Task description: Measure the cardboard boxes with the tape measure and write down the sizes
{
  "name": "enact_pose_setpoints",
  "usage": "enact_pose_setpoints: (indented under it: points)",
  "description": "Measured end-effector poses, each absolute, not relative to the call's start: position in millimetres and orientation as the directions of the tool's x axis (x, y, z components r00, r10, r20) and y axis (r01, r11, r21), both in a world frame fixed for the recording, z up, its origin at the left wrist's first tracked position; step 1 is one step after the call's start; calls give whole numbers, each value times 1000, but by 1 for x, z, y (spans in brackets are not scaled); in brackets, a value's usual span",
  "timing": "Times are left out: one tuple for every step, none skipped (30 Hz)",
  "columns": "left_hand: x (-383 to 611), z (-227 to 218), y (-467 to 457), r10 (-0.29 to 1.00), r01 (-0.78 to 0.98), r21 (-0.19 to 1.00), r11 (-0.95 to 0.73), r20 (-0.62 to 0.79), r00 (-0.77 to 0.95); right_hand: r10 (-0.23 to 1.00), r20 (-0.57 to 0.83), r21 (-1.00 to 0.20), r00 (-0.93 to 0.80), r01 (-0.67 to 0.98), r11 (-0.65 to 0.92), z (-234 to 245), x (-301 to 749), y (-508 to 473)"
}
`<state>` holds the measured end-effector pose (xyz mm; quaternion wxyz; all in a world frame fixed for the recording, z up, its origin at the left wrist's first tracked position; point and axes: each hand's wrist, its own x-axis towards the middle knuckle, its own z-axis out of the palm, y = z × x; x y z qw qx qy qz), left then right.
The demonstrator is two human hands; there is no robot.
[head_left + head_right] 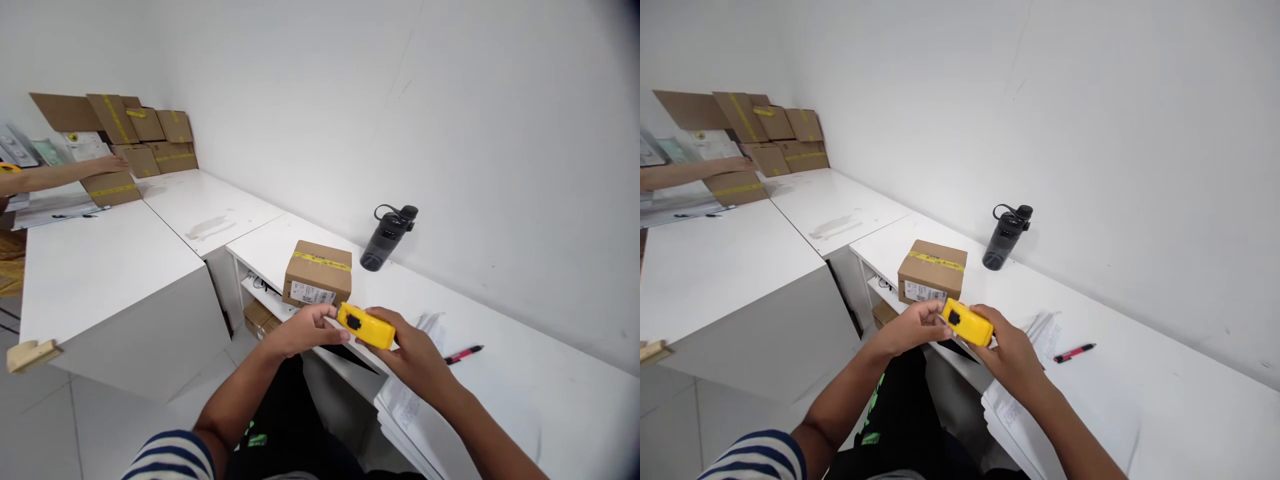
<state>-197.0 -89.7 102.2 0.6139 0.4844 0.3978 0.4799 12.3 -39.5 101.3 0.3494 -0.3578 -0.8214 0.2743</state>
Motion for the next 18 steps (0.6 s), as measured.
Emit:
enact_pose_setpoints:
  points:
    - [-204, 97, -94, 968, -195, 974, 118, -69, 240, 753, 341, -674, -563, 413, 613, 101, 12, -39]
    - [-211, 92, -98, 961, -189, 971, 148, -95, 261, 724, 302, -651, -621, 421, 632, 100, 11, -38]
    - [-216, 88, -102, 955, -188, 969, 159, -103, 279, 692, 263, -632, -672, 422, 650, 100, 9, -38]
    - [-221, 83, -105, 951, -183, 971, 156, -98, 293, 661, 223, -619, -717, 419, 664, 99, 8, -38]
    - [-224, 80, -107, 949, -169, 975, 147, -91, 303, 632, 187, -612, -752, 414, 674, 100, 7, -37]
    - [-227, 78, -108, 945, -147, 979, 144, -92, 312, 607, 155, -609, -780, 408, 680, 100, 6, -36]
    - [-231, 77, -108, 944, -125, 981, 147, -101, 315, 592, 130, -612, -795, 405, 679, 102, 6, -34]
    - [-235, 78, -107, 946, -106, 983, 149, -111, 306, 592, 116, -622, -797, 407, 669, 104, 7, -31]
    - [-241, 81, -106, 956, -90, 986, 141, -111, 273, 611, 117, -640, -783, 411, 649, 107, 8, -26]
    - [-249, 85, -103, 973, -75, 990, 116, -97, 211, 645, 130, -669, -753, 414, 618, 110, 11, -19]
    - [-260, 91, -99, 990, -58, 995, 76, -68, 127, 689, 155, -707, -708, 408, 578, 114, 15, -12]
    - [-272, 98, -93, 999, -29, 999, 28, -27, 38, 738, 186, -748, -649, 394, 535, 118, 19, -3]
    - [-285, 106, -86, 999, 13, 1000, -21, 21, -45, 787, 221, -783, -576, 376, 495, 122, 23, 7]
    - [-299, 114, -77, 992, 68, 996, -58, 65, -106, 830, 254, -807, -496, 365, 465, 125, 27, 17]
    - [-313, 121, -65, 988, 133, 989, -69, 87, -129, 862, 283, -817, -420, 365, 446, 127, 30, 27]
    - [-325, 127, -53, 988, 196, 979, -55, 81, -132, 884, 305, -818, -355, 377, 434, 127, 31, 37]
    - [-335, 131, -39, 990, 249, 968, -12, 47, -132, 895, 318, -813, -313, 396, 428, 125, 31, 47]
    - [-343, 133, -26, 992, 294, 954, 49, -11, -129, 897, 324, -801, -301, 418, 429, 121, 28, 56]
